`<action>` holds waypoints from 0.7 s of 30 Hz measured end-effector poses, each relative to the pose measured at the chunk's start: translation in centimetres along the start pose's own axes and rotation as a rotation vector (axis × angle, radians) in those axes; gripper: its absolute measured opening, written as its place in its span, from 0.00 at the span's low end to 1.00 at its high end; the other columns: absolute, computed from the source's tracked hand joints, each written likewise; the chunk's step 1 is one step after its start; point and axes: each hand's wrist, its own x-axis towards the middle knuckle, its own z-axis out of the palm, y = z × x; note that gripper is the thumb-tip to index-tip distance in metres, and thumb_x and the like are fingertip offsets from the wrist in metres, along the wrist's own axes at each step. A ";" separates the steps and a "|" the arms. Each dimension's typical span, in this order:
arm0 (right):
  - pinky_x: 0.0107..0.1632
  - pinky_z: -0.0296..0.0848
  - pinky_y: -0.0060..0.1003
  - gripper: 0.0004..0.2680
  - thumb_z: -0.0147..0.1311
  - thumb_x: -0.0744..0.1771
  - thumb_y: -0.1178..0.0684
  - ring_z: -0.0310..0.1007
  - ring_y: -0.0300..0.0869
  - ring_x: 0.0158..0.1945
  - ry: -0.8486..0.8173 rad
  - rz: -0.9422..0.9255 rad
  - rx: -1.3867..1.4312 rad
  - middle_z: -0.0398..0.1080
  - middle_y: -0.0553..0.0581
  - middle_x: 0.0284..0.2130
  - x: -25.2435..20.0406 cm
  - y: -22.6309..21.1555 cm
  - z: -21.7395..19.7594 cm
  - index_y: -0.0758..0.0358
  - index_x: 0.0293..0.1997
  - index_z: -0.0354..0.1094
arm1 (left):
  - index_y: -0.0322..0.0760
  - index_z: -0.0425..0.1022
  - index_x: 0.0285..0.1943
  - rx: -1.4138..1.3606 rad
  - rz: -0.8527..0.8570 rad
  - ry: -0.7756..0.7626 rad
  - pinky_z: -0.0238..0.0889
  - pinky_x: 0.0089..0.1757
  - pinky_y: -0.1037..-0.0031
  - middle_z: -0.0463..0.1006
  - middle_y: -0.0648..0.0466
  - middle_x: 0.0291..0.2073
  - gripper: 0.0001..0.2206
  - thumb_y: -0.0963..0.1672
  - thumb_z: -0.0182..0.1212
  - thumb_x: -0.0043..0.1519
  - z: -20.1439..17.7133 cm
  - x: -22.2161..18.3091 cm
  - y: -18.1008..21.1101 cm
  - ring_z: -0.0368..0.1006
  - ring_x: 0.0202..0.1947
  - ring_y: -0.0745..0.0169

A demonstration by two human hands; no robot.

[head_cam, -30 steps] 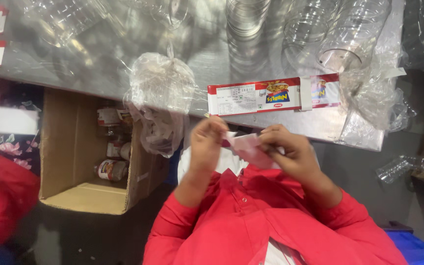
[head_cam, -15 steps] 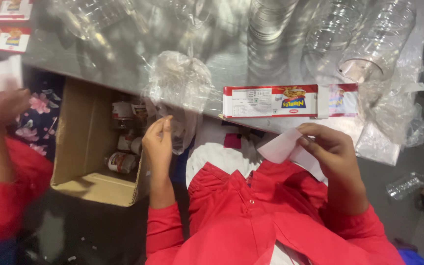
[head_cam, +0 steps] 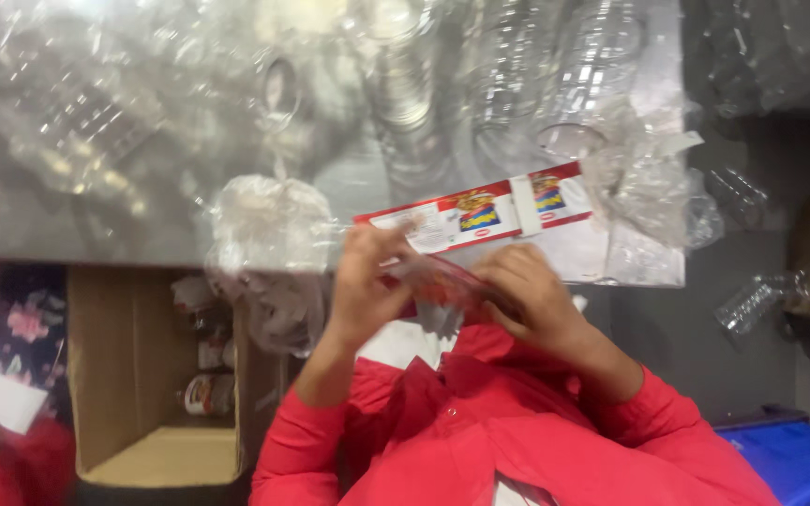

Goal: The person applies labels to plastic containers by hand, removing the adhesive backing and pressing the label onto the side of each jar.

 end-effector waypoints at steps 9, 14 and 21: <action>0.53 0.72 0.48 0.02 0.54 0.68 0.63 0.73 0.53 0.51 0.272 0.030 0.740 0.69 0.67 0.46 -5.7 0.8 -7.6 0.66 0.43 0.69 | 0.25 0.58 0.68 0.417 -0.093 0.096 0.58 0.60 0.57 0.68 0.37 0.61 0.47 0.48 0.87 0.45 0.3 14.5 -15.4 0.64 0.62 0.37; 0.45 0.69 0.41 0.09 0.58 0.70 0.51 0.71 0.43 0.36 0.524 0.049 0.928 0.70 0.62 0.34 -7.0 -0.5 -7.5 0.70 0.43 0.69 | 0.24 0.42 0.74 0.255 -0.158 0.151 0.55 0.63 0.57 0.61 0.33 0.66 0.58 0.48 0.88 0.45 3.6 17.0 -18.3 0.60 0.67 0.36; 0.31 0.62 0.31 0.08 0.56 0.72 0.49 0.59 0.36 0.24 0.818 0.096 1.121 0.67 0.58 0.26 -9.9 5.0 -8.1 0.65 0.47 0.71 | 0.42 0.41 0.81 0.136 -0.046 0.196 0.58 0.68 0.58 0.60 0.45 0.65 0.57 0.44 0.85 0.48 -1.7 10.4 -10.6 0.62 0.66 0.48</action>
